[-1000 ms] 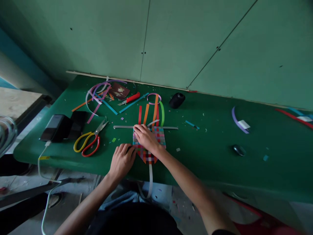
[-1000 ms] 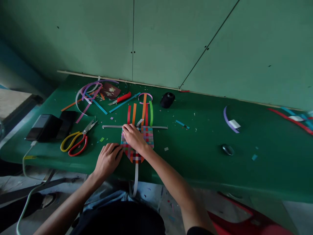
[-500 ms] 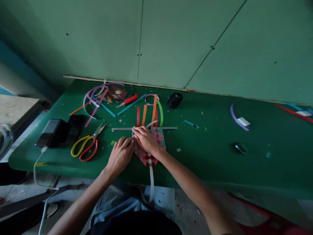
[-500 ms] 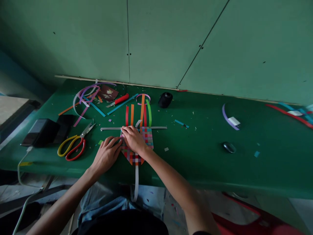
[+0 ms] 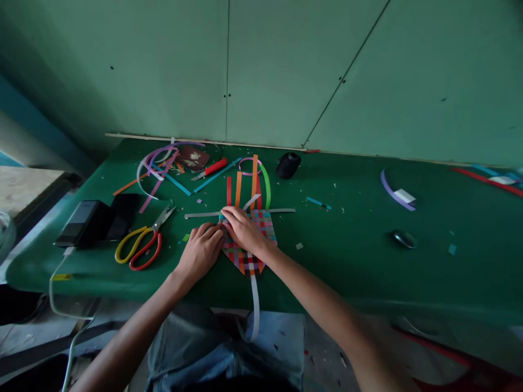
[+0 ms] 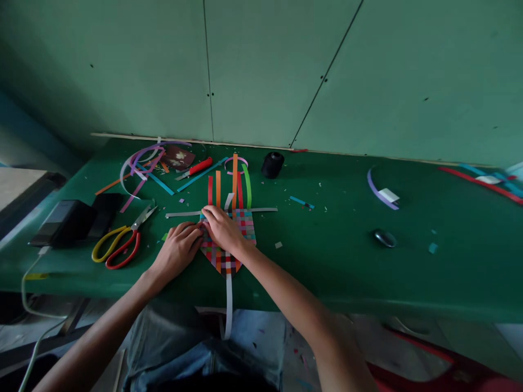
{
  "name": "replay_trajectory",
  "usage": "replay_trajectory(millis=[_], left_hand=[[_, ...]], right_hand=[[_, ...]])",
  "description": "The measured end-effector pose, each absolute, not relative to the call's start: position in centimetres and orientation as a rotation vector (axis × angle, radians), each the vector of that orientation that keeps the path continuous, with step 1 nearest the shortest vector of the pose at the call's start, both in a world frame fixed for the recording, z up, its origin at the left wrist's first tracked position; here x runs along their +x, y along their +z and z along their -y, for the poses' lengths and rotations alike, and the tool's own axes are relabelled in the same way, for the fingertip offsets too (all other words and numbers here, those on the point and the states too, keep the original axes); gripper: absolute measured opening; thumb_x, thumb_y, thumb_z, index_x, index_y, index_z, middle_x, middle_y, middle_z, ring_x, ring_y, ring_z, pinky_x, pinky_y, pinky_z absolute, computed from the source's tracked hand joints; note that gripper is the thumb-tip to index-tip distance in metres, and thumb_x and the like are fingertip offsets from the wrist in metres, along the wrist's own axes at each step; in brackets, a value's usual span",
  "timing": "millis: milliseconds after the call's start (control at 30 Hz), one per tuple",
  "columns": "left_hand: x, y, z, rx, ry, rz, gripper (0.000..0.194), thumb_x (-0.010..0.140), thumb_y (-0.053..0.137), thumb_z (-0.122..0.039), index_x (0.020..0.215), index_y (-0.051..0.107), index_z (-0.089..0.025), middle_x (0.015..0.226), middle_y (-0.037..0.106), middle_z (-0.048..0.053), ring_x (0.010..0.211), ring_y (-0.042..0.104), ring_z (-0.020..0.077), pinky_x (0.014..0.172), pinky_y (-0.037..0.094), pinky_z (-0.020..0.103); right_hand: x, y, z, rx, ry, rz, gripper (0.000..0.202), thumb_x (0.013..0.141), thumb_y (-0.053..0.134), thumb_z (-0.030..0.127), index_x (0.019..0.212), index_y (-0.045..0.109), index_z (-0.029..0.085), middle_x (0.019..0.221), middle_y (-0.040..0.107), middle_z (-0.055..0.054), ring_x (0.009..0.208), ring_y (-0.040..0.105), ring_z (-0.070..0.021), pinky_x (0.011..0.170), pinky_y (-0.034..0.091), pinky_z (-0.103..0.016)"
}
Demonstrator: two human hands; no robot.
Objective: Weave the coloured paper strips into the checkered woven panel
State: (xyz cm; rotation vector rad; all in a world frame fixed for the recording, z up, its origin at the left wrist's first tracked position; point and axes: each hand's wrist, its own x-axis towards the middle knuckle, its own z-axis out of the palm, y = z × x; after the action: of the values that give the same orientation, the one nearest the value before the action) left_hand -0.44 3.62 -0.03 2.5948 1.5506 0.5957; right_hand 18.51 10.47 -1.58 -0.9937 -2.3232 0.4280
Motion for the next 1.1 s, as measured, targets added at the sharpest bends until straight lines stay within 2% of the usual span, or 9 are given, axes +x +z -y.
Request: replay_trajectory(millis=[133,300,467,633,733,833,1000,1100], left_hand=[[-0.5,-0.1,-3.6,2.584,0.616,-1.541,0.022,0.107,0.051,-0.026,0.122,0.067,-0.023,0.129,0.073,0.01,0.129,0.059,0.0312,0.098,0.049,0.047],[-0.8,-0.7,-3.8,2.521,0.666,-1.549,0.028,0.107,0.052,-0.026,0.132,0.064,-0.023,0.132,0.073,0.01,0.129,0.058,0.0299,0.101,0.048,0.047],[-1.3,-1.1,-4.3,2.429,0.708,-1.535,0.023,0.106,0.056,-0.027,0.125,0.069,-0.025,0.136,0.072,0.007,0.128,0.059,0.0286,0.101,0.047,0.047],[-1.3,-1.0,-5.4,2.291,0.803,-1.54,0.012,0.1,0.066,-0.027,0.109,0.075,-0.026,0.129,0.074,0.004,0.121,0.062,0.0281,0.102,0.048,0.047],[-1.3,-1.1,-6.2,2.215,0.84,-1.53,0.009,0.098,0.069,-0.025,0.1,0.077,-0.026,0.125,0.074,0.004,0.118,0.063,0.027,0.104,0.048,0.047],[-1.3,-1.3,-6.7,2.185,0.837,-1.522,0.01,0.096,0.07,-0.024,0.102,0.078,-0.027,0.124,0.074,0.003,0.117,0.063,0.0266,0.105,0.049,0.047],[-1.1,-1.3,-6.1,2.246,0.808,-1.584,0.015,0.098,0.068,-0.026,0.111,0.077,-0.028,0.129,0.073,0.003,0.123,0.059,0.0291,0.104,0.048,0.048],[-0.9,-1.2,-5.4,2.321,0.743,-1.638,0.014,0.1,0.065,-0.027,0.11,0.076,-0.027,0.131,0.073,0.004,0.123,0.059,0.0301,0.101,0.048,0.048]], right_hand=[[18.5,-1.5,-10.5,-1.019,0.404,2.346,0.043,0.111,0.04,0.023,0.152,0.053,0.024,0.14,0.058,-0.014,0.136,0.054,-0.0299,0.114,0.053,-0.051],[18.3,-1.0,-11.1,-1.004,0.335,2.464,0.045,0.107,0.039,0.009,0.144,0.061,0.02,0.135,0.062,-0.014,0.13,0.056,-0.0303,0.108,0.055,-0.053],[18.1,-1.2,-11.4,-1.03,0.323,2.47,0.043,0.108,0.037,0.013,0.139,0.066,0.02,0.135,0.062,-0.016,0.13,0.057,-0.031,0.102,0.06,-0.048],[18.4,-1.8,-11.2,-0.963,0.295,2.407,0.041,0.11,0.038,0.017,0.14,0.065,0.023,0.134,0.061,-0.012,0.131,0.055,-0.0282,0.108,0.057,-0.048],[18.5,-1.9,-11.2,-0.949,0.293,2.398,0.039,0.11,0.04,0.016,0.138,0.067,0.021,0.132,0.062,-0.012,0.13,0.056,-0.0279,0.108,0.056,-0.047],[18.5,-1.7,-11.1,-0.955,0.305,2.389,0.038,0.11,0.041,0.016,0.137,0.067,0.019,0.132,0.062,-0.014,0.129,0.056,-0.0287,0.106,0.058,-0.046],[18.4,-1.7,-11.0,-0.946,0.32,2.379,0.039,0.11,0.041,0.017,0.138,0.067,0.022,0.131,0.062,-0.013,0.129,0.056,-0.0285,0.107,0.056,-0.049],[18.5,-1.8,-11.0,-0.943,0.305,2.381,0.039,0.11,0.04,0.016,0.138,0.067,0.018,0.132,0.062,-0.014,0.129,0.055,-0.0283,0.109,0.055,-0.047]])
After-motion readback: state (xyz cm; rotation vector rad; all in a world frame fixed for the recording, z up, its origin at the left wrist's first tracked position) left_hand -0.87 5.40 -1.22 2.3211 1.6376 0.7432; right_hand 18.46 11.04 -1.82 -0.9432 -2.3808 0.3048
